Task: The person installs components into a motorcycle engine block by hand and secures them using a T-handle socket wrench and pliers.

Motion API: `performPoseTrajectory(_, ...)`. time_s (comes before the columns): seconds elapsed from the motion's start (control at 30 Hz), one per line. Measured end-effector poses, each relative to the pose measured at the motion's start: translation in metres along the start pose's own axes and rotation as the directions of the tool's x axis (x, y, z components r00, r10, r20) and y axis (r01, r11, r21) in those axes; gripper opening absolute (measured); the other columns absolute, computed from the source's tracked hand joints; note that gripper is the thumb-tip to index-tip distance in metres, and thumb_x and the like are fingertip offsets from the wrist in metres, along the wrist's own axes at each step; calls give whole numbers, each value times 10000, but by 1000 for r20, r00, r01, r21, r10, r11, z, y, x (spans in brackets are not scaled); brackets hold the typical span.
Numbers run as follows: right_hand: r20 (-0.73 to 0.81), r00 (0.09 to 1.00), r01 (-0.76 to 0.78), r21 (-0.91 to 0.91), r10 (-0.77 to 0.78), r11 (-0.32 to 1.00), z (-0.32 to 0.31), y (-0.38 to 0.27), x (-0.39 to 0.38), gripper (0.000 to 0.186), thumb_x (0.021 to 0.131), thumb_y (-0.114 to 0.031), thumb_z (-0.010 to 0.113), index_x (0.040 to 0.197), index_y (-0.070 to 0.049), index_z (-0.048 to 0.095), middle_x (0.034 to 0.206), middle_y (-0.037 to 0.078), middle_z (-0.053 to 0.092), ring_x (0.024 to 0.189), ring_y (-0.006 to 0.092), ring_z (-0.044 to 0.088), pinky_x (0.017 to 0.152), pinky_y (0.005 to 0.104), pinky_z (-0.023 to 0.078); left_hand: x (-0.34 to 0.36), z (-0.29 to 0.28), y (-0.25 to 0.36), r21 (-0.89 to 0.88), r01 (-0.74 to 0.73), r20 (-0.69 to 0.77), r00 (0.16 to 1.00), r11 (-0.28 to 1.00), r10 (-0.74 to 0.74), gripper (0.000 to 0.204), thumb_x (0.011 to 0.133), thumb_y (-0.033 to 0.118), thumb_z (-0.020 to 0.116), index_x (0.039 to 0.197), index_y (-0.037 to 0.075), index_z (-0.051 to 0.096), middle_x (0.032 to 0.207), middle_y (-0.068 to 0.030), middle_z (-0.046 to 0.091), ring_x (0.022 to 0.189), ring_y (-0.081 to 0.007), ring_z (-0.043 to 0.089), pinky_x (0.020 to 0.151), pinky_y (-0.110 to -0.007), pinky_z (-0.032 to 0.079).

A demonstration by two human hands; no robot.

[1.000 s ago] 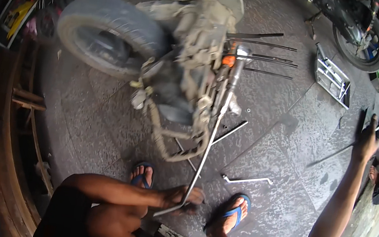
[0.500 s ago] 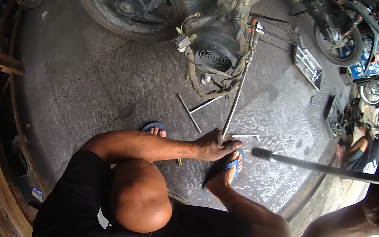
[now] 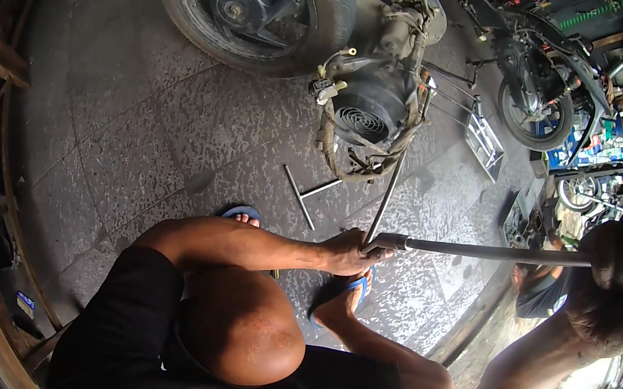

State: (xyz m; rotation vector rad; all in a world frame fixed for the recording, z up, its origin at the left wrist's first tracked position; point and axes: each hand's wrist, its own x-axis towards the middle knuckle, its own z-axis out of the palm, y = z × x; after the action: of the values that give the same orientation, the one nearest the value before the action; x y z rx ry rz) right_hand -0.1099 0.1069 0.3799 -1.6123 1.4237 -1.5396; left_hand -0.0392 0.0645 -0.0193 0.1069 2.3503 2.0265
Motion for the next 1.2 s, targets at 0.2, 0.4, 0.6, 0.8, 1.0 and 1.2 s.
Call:
performPoseTrajectory(0.2,-88,993,38,-387,-78,921,19,22,-1,454,1013,-313,403,1336,3,442,830,58,484,625,144,446,516,270,397,0,7,9,153,-174,-54,981,973,184,373,988,325,496,1263,78,542,788,-154,653,676,-284,645,659,-424,506)
performPoseTrajectory(0.4,17,944,134,-932,-328,338,75,37,56,270,910,-156,563,1116,7,631,972,155,527,818,261,521,713,337,429,17,18,-54,213,-287,-119,941,934,317,475,983,505,453,936,68,633,585,-215,495,531,-356,533,475,-461,384)
performPoseTrajectory(0.6,345,867,463,-823,-358,328,27,32,59,113,737,-22,616,848,-42,611,605,88,520,602,281,555,670,400,477,13,7,-11,289,-188,37,982,939,186,506,995,517,411,964,49,599,655,-202,513,590,-390,526,554,-468,409)
performPoseTrajectory(0.8,-78,861,121,-928,-502,353,-6,17,-30,183,843,-134,540,944,11,588,761,106,574,690,234,563,730,347,481,6,-11,-45,209,-59,79,996,976,43,343,996,305,512,1214,52,591,663,-191,595,527,-322,555,535,-438,423)
performPoseTrajectory(1.0,-535,679,-276,-820,-503,501,-109,37,-199,404,968,-239,438,1131,96,594,964,136,668,865,183,610,827,295,488,-12,-28,-9,293,-128,85,991,947,108,360,957,395,575,905,58,691,608,-201,559,505,-357,511,507,-443,394)
performPoseTrajectory(1.2,-787,390,-306,-600,-478,739,-135,156,-358,510,940,-253,407,1234,153,504,807,86,593,705,141,545,751,295,489,-20,-71,44,481,-9,226,967,877,-114,605,978,480,487,644,-16,582,495,-202,478,468,-370,531,497,-476,416)
